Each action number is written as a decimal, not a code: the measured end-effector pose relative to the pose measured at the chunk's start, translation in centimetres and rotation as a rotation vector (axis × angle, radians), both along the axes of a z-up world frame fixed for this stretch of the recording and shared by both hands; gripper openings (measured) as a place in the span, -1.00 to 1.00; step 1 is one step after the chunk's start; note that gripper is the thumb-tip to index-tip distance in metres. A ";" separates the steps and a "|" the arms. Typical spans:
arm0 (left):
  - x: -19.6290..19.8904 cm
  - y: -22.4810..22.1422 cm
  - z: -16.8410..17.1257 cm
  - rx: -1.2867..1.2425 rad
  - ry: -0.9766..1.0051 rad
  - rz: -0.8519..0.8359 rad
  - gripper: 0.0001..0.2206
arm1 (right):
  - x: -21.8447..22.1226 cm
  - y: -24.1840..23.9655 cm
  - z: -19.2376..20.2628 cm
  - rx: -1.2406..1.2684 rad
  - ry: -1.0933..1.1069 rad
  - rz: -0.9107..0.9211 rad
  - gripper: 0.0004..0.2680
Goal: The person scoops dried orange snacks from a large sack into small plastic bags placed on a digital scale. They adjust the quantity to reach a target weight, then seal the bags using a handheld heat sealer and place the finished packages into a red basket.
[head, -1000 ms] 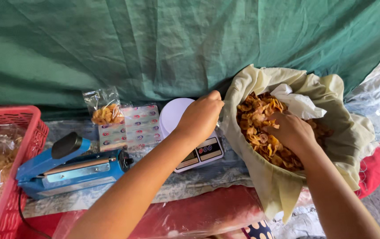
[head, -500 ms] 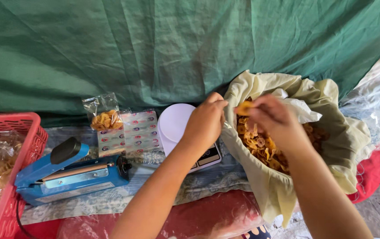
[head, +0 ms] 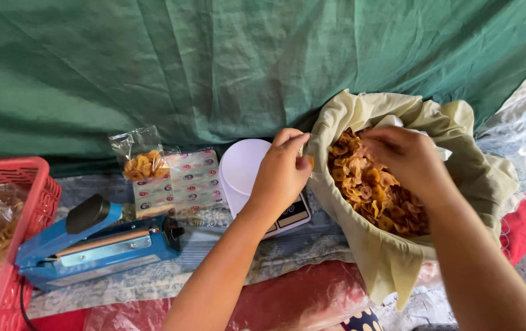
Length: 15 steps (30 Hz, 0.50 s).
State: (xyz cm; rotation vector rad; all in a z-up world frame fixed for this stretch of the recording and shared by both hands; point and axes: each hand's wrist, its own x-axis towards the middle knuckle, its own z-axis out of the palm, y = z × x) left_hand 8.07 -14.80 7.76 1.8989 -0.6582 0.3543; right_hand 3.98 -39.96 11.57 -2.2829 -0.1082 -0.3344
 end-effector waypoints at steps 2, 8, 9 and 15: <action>0.2 0.3 0.4 -0.010 -0.005 0.016 -0.66 | -0.2 -2.6 -1.8 -0.311 0.137 -0.120 -0.76; -0.4 0.5 0.9 0.016 -0.065 0.055 -0.67 | -1.3 -4.6 -7.6 -0.691 0.139 -0.201 -0.76; -0.5 0.5 0.8 0.016 -0.067 0.044 -0.67 | -1.3 -4.9 -8.0 -0.687 0.174 -0.225 -0.79; -0.5 0.1 0.2 0.012 -0.100 0.034 -0.68 | -0.1 -5.4 -6.1 -0.141 0.185 -0.068 -0.82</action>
